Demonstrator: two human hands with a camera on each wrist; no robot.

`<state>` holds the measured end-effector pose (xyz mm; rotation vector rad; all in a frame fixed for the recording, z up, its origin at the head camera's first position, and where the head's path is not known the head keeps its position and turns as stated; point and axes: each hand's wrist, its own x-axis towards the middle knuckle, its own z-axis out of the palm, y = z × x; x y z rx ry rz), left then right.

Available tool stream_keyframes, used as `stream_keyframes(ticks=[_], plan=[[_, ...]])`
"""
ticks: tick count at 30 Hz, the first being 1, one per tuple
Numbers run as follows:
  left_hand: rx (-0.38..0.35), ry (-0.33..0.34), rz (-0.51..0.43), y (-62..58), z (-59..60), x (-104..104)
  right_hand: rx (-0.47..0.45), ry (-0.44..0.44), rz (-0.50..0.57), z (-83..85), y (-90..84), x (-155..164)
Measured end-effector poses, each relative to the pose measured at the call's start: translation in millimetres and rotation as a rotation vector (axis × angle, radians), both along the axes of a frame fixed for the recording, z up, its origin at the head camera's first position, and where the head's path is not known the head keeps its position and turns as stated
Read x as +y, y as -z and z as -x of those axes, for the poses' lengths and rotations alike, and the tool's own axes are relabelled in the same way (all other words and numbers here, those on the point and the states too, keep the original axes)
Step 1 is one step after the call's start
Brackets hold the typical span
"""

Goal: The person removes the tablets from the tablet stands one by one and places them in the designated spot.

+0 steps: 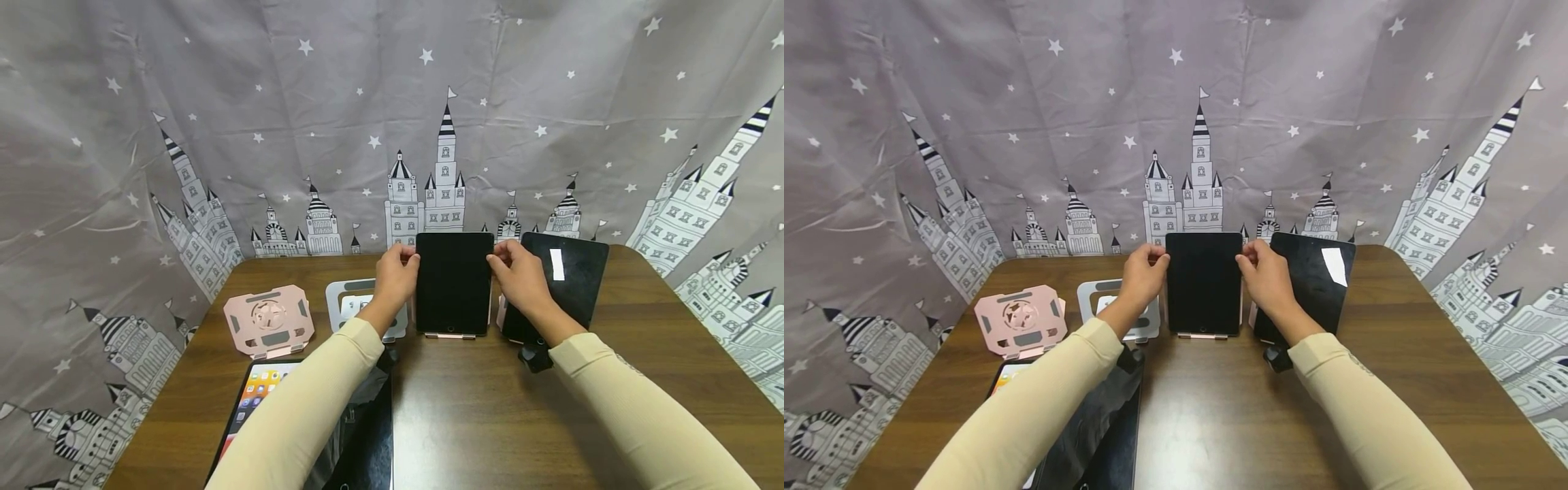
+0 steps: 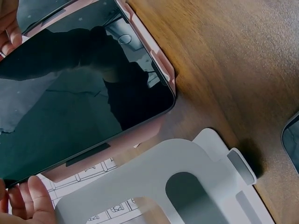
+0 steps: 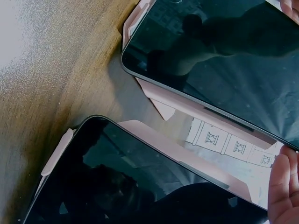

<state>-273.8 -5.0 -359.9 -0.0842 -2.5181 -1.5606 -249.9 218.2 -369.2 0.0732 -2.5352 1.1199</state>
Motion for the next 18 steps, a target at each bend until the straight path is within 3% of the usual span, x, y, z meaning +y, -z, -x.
stream_keyframes(ticks=[10,18], plan=[[0.038,0.011,-0.005,-3.3,-6.4,-1,0.057,-0.001,0.003,-3.7,-1.5,-1],[0.079,0.043,-0.017,-13.5,-12.6,-5,0.062,0.0,0.003,-10.1,-11.2,0]])
